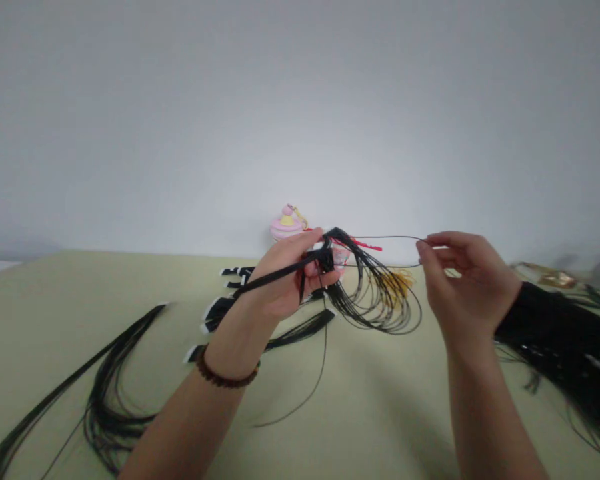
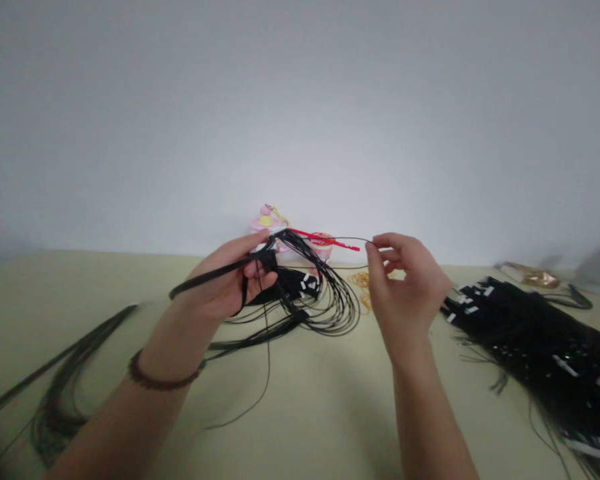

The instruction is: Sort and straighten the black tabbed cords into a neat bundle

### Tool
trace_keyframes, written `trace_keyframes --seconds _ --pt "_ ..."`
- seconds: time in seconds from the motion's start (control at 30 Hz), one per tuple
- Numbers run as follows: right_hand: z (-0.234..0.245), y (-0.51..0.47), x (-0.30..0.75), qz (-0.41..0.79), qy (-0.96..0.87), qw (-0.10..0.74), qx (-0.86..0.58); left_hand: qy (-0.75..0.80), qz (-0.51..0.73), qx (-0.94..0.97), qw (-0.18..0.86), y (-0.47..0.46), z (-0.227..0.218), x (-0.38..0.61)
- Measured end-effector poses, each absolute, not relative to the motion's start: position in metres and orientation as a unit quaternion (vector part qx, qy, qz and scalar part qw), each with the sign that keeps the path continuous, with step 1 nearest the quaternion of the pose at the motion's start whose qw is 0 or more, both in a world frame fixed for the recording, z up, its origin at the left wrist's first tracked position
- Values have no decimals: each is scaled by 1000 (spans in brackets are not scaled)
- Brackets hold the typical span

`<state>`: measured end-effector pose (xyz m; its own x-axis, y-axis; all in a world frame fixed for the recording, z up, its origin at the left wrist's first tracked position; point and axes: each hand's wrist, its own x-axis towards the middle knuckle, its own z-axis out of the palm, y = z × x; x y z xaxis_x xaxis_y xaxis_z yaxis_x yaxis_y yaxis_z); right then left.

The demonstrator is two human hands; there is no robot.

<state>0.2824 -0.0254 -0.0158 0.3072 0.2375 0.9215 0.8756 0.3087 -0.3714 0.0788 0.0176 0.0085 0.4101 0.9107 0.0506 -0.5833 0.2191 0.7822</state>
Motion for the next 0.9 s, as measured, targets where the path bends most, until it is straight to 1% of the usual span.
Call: trace_keyframes --seconds 0.1,0.2,0.27,0.33,0.4,0.5,0.57,0.6,0.7,0.8,0.87,0.9 --pt "-13 -29 279 -334 -540 559 -533 228 503 333 765 18 8 83" --pt "-7 -39 269 -346 -563 549 -511 218 531 315 756 23 4 87" --pt "-4 -46 260 -325 -591 558 -483 214 550 309 746 27 1 90" --pt "-4 -51 251 -271 -659 554 -431 210 557 304 744 29 0 91" --pt "-8 -50 243 -216 -742 513 -373 212 557 294 747 29 1 92" --pt "-18 -41 234 -197 -821 419 -334 226 541 282 759 28 2 93" --pt "-25 -36 228 -180 -838 397 -329 233 530 284 764 27 2 93" --pt "-27 -35 226 -157 -836 407 -331 237 522 288 767 27 2 93" --pt "-26 -38 223 -94 -793 496 -341 234 519 293 768 29 -2 93" --pt "-16 -44 234 -129 -749 581 -291 206 540 302 758 36 -7 94" --pt "-7 -46 250 -143 -675 680 -248 198 547 310 752 42 -11 95" --pt "-3 -47 259 -123 -620 739 -234 199 549 312 750 45 -14 95"
